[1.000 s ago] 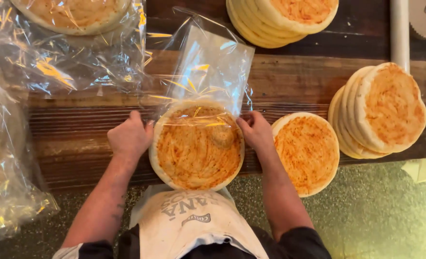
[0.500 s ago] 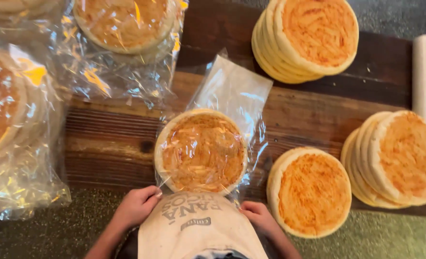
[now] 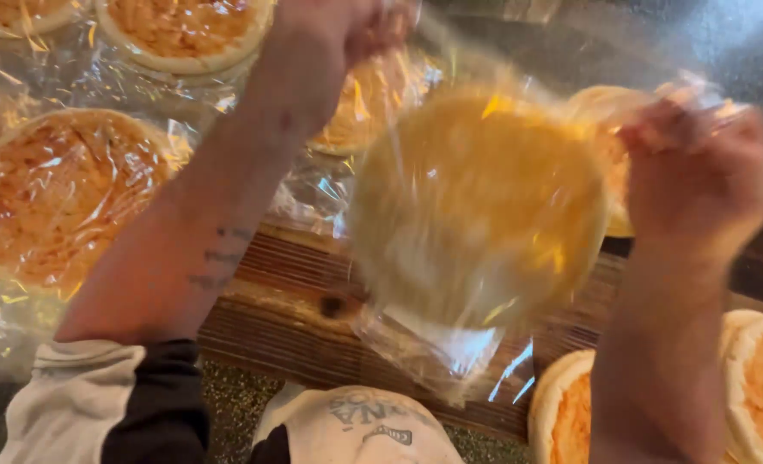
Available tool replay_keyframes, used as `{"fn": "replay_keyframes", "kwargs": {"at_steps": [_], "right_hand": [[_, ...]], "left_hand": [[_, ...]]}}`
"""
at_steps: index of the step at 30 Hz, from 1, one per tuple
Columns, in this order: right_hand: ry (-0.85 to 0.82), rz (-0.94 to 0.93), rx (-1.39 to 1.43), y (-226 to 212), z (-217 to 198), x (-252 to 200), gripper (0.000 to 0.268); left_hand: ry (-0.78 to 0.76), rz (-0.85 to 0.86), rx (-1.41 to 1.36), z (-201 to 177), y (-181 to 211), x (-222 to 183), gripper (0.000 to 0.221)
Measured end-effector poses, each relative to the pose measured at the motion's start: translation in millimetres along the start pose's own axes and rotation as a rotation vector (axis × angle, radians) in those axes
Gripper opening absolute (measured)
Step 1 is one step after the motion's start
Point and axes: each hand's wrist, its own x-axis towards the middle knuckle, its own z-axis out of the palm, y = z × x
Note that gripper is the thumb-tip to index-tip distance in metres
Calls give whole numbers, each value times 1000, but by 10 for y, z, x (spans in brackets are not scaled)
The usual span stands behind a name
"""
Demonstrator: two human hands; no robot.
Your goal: Bagging pre-sauced pizza bases into individual plastic sleeves for packaging on a wooden production table.
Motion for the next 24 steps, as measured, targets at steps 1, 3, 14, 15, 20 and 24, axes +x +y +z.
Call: {"fn": "replay_keyframes", "kwargs": {"at_steps": [1,3,14,15,20,24], "right_hand": [[-33,-65,-69,6,-89,138,16],[-70,-124,-134,44,-58,325,34],[-5,277,-612,2178,337,-56,9],[3,281,-614,2293,261,-199,9],[-102,476,-1151,2582,-74,-1122,43],[-210,282,-1485,2441,-452,-1920,54]], "left_hand": [[10,12,22,-97,80,37,3],[28,24,44,-307,275,70,3],[210,7,1954,-2352,-634,-494,24],[199,5,1952,-2240,-912,-472,24],[-222,439,1741,-1330,-1665,-232,85],[-251,402,1815,-1592,-2371,204,79]]}}
